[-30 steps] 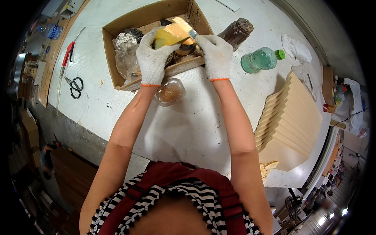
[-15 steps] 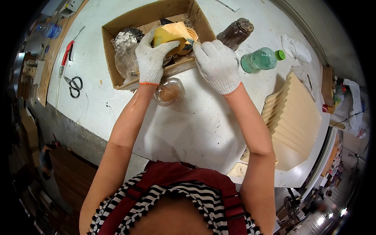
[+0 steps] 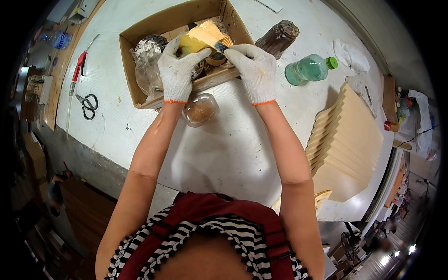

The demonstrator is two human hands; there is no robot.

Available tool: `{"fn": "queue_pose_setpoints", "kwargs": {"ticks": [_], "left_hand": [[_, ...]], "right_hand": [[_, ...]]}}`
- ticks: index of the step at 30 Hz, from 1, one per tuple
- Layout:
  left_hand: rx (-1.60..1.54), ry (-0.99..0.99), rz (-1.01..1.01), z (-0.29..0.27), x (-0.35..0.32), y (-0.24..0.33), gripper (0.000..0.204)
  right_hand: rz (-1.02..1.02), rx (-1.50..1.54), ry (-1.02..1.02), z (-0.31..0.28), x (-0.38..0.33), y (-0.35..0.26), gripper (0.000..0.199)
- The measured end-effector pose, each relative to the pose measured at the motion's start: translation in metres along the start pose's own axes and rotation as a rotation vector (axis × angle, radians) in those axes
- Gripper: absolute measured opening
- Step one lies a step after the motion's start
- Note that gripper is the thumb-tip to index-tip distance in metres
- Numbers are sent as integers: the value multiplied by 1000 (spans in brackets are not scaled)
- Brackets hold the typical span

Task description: The person applies a yellow substance from a tin onto a sponge using a small wooden tool, then rubs the sponge over a textured wooden panel several times and wipes the panel with a cloth.

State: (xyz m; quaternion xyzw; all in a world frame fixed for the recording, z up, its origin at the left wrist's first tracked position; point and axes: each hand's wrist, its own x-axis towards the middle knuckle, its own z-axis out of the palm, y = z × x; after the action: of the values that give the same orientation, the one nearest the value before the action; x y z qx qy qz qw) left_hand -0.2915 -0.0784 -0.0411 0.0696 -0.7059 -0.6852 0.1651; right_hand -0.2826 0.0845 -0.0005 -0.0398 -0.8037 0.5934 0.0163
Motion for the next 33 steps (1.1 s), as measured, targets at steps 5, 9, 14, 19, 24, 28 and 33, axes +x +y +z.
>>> {"fn": "queue_pose_setpoints", "kwargs": {"ticks": [5,9,14,19,24,28,33], "left_hand": [[39,25,39,1,2,-6,54],[93,63,82,2,-1,-1,49],[116,73,93,1,0,-3,49],[81,15,56,-1,1,-5,63],[100,55,70,3,0,0,50],[90,57,54,1,0,-4,50],[-58,39,9,0,1,-9,53]], "right_hand": [[0,69,48,0,16,12,27],[23,90,100,-9,27,17,25],[131,227,73,-15,11,3,26],[103,199,11,-2,4,6,23],[160,235,75,-16,8,8,23],[197,294,-82,-5,-12,-2,23],[202,251,-18,-17,0,15,22]]}}
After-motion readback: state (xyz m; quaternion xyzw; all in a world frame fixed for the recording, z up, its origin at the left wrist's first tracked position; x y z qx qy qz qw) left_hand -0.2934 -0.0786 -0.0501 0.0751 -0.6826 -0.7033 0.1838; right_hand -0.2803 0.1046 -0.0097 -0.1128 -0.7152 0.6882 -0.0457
